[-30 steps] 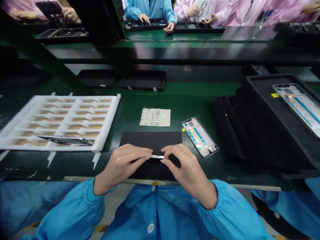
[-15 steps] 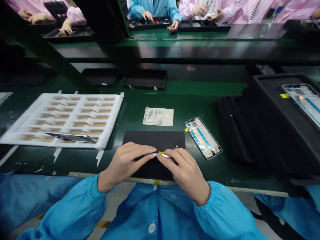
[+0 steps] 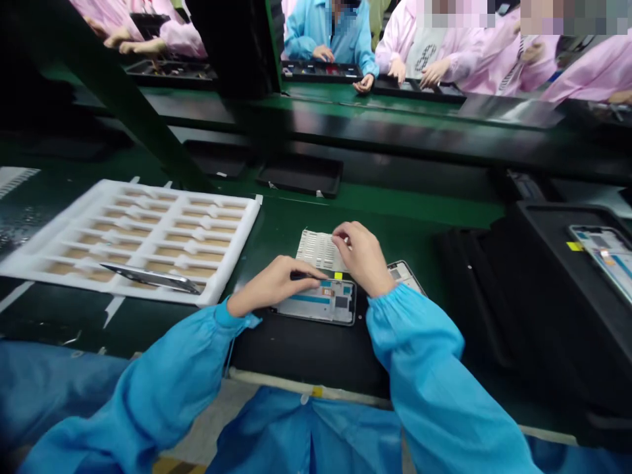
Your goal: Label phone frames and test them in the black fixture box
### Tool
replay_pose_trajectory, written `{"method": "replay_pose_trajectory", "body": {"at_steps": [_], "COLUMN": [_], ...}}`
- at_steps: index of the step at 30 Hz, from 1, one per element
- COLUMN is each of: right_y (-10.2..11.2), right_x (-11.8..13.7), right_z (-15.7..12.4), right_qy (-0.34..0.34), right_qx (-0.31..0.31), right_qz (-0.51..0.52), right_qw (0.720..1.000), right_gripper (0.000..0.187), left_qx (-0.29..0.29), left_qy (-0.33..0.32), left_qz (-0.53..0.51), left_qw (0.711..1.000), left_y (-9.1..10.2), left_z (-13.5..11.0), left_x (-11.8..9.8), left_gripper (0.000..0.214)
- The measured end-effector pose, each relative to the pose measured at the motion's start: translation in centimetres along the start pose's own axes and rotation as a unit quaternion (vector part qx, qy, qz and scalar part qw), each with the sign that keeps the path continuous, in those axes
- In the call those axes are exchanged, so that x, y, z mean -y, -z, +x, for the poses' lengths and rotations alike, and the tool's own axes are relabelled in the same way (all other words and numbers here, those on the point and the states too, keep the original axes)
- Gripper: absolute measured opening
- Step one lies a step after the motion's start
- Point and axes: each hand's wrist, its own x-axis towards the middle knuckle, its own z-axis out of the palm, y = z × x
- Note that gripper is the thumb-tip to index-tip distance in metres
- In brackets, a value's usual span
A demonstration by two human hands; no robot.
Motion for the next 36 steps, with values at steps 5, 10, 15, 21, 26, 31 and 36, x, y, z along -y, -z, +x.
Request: {"method": "replay_pose_trajectory", "body": {"at_steps": [5,10,15,21,26,31,36], "right_y": [-4.8,-5.6,-5.7,-6.4,-5.3,-1.9,1.2], "right_x": [-2.0,-2.5,-2.6,-3.4,-3.2,-0.3,2.3], "right_z": [5.5,5.1,4.6,4.8,5.0,1.8,-3.4], "right_qy": [0.005,0.018,0.027,-0.013,-0.09,-0.094,-0.088], "right_qx": [0.087,0.139,0.149,0.069,-0.068,-0.087,-0.08], "right_qz": [-0.049,-0.084,-0.073,0.029,0.162,0.262,0.282], "right_qw": [0.995,0.987,0.986,0.997,0.98,0.956,0.952], "right_gripper": [0.015,0.017,0.012,0.01,0.019,0.021,0.019], "left_qx": [0.001,0.027,0.042,0.04,0.023,-0.016,-0.062], "left_qy": [0.072,0.09,0.094,0.092,0.093,0.088,0.071], "left_qz": [-0.017,-0.031,-0.044,-0.038,-0.032,-0.018,0.025], "left_qw": [0.997,0.995,0.994,0.994,0.995,0.996,0.995], "left_y": [1.0,0.7,0.8,0.6,0.3,0.3,0.4], "left_z": [2.3,2.0,1.9,1.8,1.5,0.4,-0.5], "left_x": [3.1,4.3,4.2,4.2,4.0,2.9,1.1], "left_gripper": [0.022,0.023,0.023,0.02,0.022,0.023,0.022]}}
